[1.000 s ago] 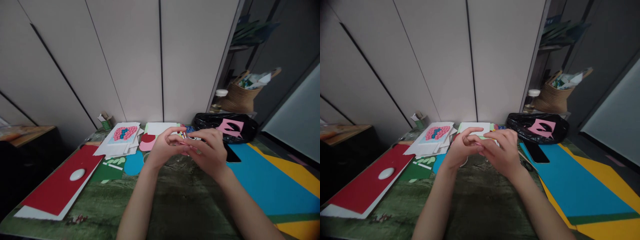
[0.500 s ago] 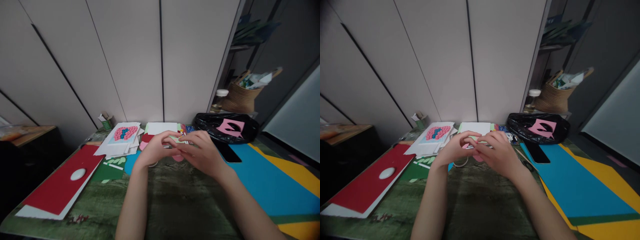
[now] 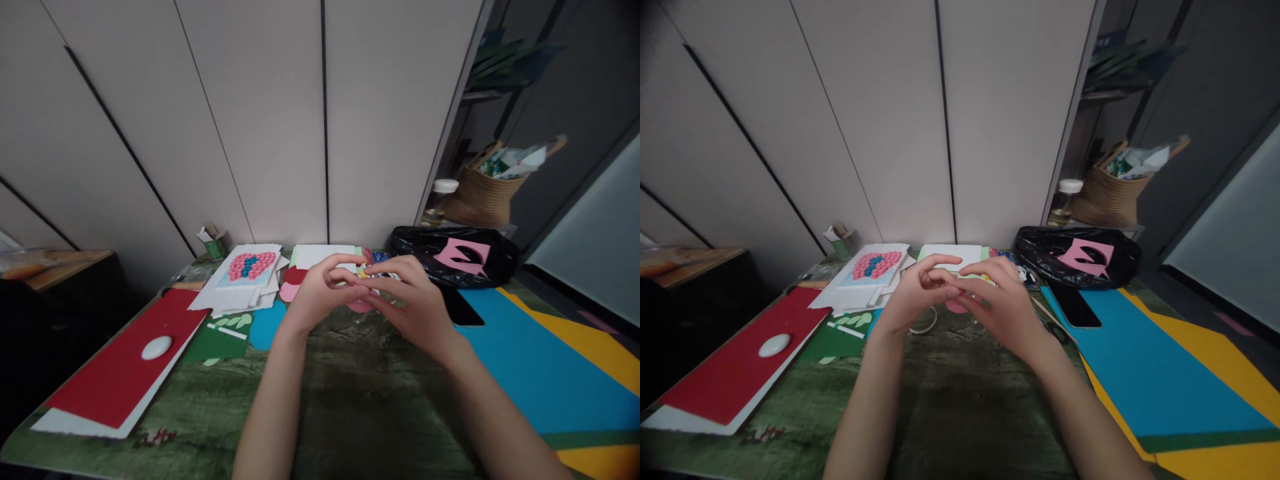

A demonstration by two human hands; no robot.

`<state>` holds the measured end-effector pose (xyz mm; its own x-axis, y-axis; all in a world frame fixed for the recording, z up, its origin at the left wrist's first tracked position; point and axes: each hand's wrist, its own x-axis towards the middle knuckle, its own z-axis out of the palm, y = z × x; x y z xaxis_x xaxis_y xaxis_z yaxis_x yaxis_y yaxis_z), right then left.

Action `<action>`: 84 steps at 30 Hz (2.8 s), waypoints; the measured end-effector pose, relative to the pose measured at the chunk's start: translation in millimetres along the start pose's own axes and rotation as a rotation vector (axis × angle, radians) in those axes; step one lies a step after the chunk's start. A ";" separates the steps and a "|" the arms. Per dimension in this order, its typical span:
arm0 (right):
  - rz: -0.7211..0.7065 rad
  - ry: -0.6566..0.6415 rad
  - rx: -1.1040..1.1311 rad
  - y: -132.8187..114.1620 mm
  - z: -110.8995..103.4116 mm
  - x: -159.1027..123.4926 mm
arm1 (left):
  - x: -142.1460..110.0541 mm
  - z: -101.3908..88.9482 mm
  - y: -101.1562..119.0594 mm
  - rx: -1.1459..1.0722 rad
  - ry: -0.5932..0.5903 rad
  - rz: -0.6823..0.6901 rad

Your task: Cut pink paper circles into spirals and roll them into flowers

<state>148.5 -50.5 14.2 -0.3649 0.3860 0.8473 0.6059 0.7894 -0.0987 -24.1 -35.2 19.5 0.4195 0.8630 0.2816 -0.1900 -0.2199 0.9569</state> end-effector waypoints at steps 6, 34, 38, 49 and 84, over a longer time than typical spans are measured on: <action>-0.002 -0.286 0.179 -1.4 -9.5 1.9 | -2.9 -5.4 3.0 0.106 -0.176 -0.056; 0.089 0.061 -0.037 -1.2 -4.7 2.0 | 10.3 22.5 -15.1 -0.329 -0.062 -0.058; 0.045 -0.002 -0.049 -0.4 -7.6 1.5 | 9.5 17.2 -12.9 -0.327 -0.070 -0.043; -0.069 -0.180 -0.046 -2.7 -12.9 -1.9 | 2.5 0.0 -8.5 -0.050 -0.214 -0.061; 0.030 -0.175 0.015 -5.4 -8.6 -3.5 | 2.9 -2.6 -6.9 -0.067 -0.184 -0.077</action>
<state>152.5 -60.1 16.2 -0.4655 0.4855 0.7400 0.6083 0.7829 -0.1309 -23.9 -30.0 13.5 0.5890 0.7771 0.2216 -0.2067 -0.1202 0.9710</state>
